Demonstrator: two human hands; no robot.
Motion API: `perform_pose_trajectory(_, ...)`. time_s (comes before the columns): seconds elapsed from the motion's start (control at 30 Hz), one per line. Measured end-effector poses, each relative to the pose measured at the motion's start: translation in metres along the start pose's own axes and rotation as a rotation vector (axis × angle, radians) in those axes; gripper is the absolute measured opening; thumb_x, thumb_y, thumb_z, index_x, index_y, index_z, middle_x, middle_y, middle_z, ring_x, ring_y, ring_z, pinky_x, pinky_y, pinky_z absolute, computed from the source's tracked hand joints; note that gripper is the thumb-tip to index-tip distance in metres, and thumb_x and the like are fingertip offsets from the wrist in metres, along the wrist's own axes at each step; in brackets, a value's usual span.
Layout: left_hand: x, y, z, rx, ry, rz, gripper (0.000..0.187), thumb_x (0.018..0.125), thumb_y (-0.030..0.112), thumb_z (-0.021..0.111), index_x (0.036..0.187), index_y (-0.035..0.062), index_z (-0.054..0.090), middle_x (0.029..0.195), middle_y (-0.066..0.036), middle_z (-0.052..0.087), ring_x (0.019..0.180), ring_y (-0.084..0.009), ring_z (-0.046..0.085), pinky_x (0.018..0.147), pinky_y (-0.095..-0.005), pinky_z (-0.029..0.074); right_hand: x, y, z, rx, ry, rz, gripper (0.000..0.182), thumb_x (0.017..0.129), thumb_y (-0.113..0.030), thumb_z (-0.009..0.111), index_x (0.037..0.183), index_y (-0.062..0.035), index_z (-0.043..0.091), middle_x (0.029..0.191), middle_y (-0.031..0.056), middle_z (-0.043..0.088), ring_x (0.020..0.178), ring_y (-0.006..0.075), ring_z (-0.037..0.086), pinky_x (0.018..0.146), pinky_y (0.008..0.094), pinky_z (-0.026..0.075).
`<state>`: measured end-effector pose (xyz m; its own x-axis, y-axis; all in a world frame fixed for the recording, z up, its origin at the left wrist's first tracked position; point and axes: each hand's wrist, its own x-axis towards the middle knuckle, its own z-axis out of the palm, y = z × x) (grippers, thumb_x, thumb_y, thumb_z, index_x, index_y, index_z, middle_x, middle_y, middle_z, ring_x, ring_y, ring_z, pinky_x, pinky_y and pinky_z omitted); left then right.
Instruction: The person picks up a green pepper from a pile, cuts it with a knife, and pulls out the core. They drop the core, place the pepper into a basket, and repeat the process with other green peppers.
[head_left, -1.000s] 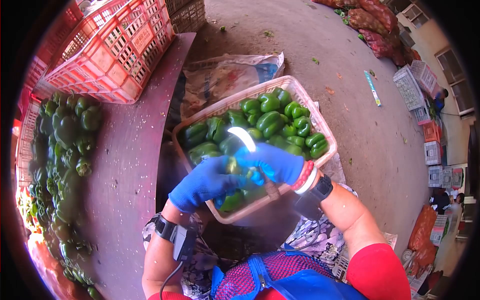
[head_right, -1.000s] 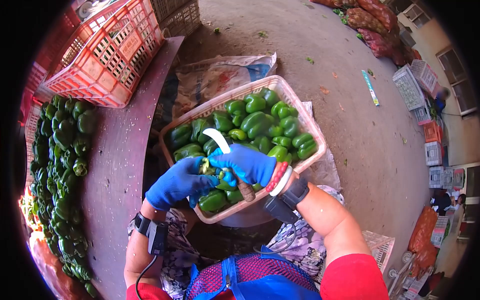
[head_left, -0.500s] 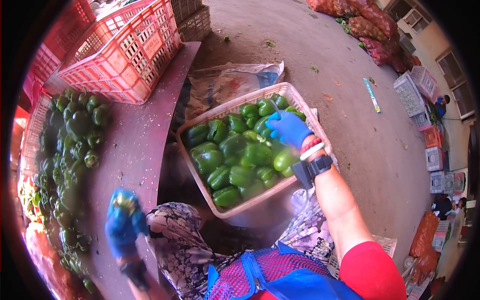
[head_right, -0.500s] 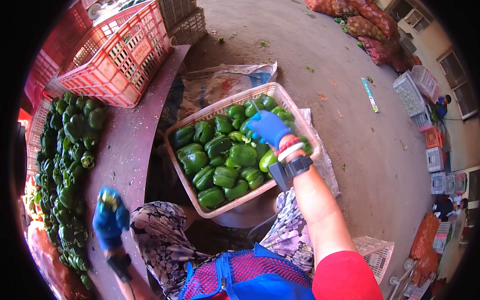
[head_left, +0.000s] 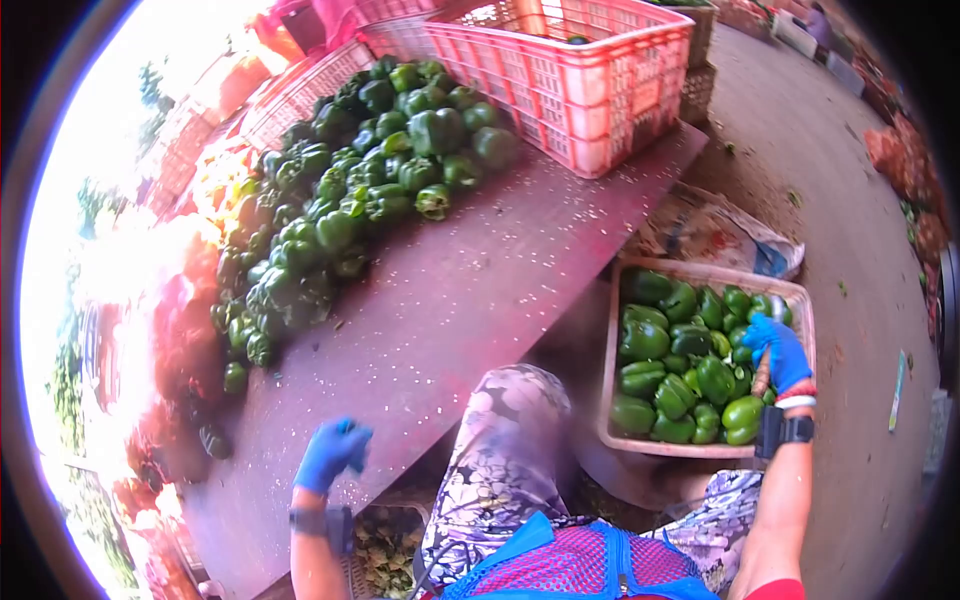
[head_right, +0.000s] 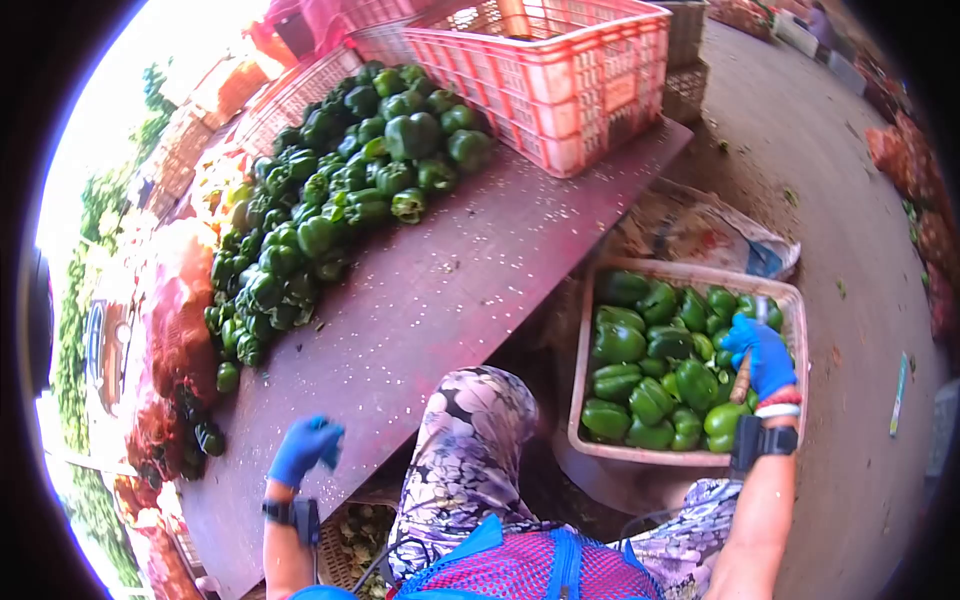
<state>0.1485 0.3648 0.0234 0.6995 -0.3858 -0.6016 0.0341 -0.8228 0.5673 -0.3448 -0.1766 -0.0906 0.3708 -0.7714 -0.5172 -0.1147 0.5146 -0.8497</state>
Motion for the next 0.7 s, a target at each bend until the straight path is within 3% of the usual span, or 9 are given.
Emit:
perform_pose_trajectory(0.1,0.086,0.073,0.028,-0.009,0.106,0.378,0.027,0.092,0.024,0.065,0.085,-0.0015,0.063,0.067,-0.009,0.064,0.056,-0.0163,0.063,0.053,-0.0327,0.051,0.001,-0.004,0.03,0.495,-0.017,-0.125,0.026,0.096,-0.031,0.066,0.105,-0.0067,0.063,0.09,0.0046,0.066,0.071,0.0117,0.062,0.058,0.0255,0.049)
perform_pose_trajectory(0.17,0.157,0.122,0.043,0.19,0.29,0.607,0.029,0.088,0.024,0.064,0.104,-0.0006,0.063,0.084,-0.017,0.069,0.076,-0.0344,0.068,0.069,-0.0428,0.054,-0.025,-0.004,0.082,0.768,-0.008,0.046,0.024,0.096,-0.028,0.065,0.105,-0.0055,0.063,0.092,0.0055,0.065,0.07,0.0121,0.061,0.061,0.0274,0.051)
perform_pose_trajectory(0.23,0.236,0.162,0.056,0.333,0.499,0.833,0.041,0.086,0.022,0.062,0.122,0.0015,0.058,0.104,-0.022,0.068,0.096,-0.0435,0.064,0.084,-0.049,0.052,-0.039,0.011,0.103,0.712,-0.307,0.332,0.025,0.096,-0.024,0.064,0.11,-0.003,0.063,0.095,0.0074,0.066,0.069,0.013,0.06,0.061,0.0305,0.052)
perform_pose_trajectory(0.27,0.268,0.184,0.061,0.389,0.606,0.929,0.048,0.086,0.02,0.061,0.131,0.0027,0.054,0.114,-0.024,0.065,0.105,-0.0461,0.061,0.091,-0.0514,0.05,-0.046,0.013,0.116,0.585,-0.304,0.318,0.027,0.096,-0.023,0.063,0.113,-0.0019,0.063,0.095,0.0074,0.066,0.069,0.013,0.06,0.06,0.0311,0.053)
perform_pose_trajectory(0.43,0.326,0.259,0.079,0.615,0.706,0.783,0.048,0.083,0.021,0.064,0.129,0.009,0.054,0.118,-0.027,0.059,0.105,-0.0446,0.062,0.09,-0.052,0.051,-0.045,0.022,0.132,0.16,-0.207,0.159,0.036,0.097,-0.026,0.062,0.123,-0.0013,0.062,0.095,0.0065,0.066,0.072,0.0138,0.06,0.062,0.0311,0.053)
perform_pose_trajectory(0.53,0.326,0.255,0.087,0.405,0.695,0.644,0.043,0.082,0.02,0.067,0.122,0.0122,0.055,0.116,-0.027,0.06,0.104,-0.046,0.062,0.088,-0.0526,0.052,-0.034,0.02,0.131,0.173,-0.152,0.131,0.035,0.096,-0.025,0.063,0.121,-0.0007,0.062,0.095,0.0058,0.066,0.073,0.0124,0.06,0.062,0.0276,0.054)
perform_pose_trajectory(0.57,0.322,0.251,0.086,0.285,0.704,0.718,0.04,0.083,0.019,0.067,0.12,0.014,0.054,0.112,-0.028,0.06,0.097,-0.0488,0.062,0.084,-0.0515,0.052,-0.032,0.018,0.134,0.205,-0.145,0.136,0.034,0.097,-0.025,0.063,0.121,-0.0009,0.062,0.095,0.0055,0.066,0.073,0.0123,0.06,0.062,0.0277,0.054)
perform_pose_trajectory(0.63,0.305,0.251,0.084,0.092,0.498,0.545,0.037,0.084,0.015,0.066,0.118,0.0111,0.052,0.106,-0.023,0.063,0.091,-0.0421,0.066,0.076,-0.0455,0.056,-0.033,0.012,0.144,0.228,-0.172,0.108,0.034,0.098,-0.024,0.062,0.123,-0.0014,0.06,0.095,0.0055,0.065,0.074,0.0132,0.061,0.065,0.0284,0.054)
perform_pose_trajectory(0.7,0.298,0.239,0.087,-0.41,0.188,0.541,0.038,0.085,0.011,0.062,0.121,0.0106,0.051,0.106,-0.018,0.064,0.092,-0.0335,0.066,0.072,-0.0395,0.056,-0.038,0.006,0.155,0.248,-0.23,0.058,0.034,0.098,-0.025,0.062,0.124,-0.002,0.059,0.095,0.0058,0.065,0.076,0.014,0.062,0.067,0.0281,0.054)
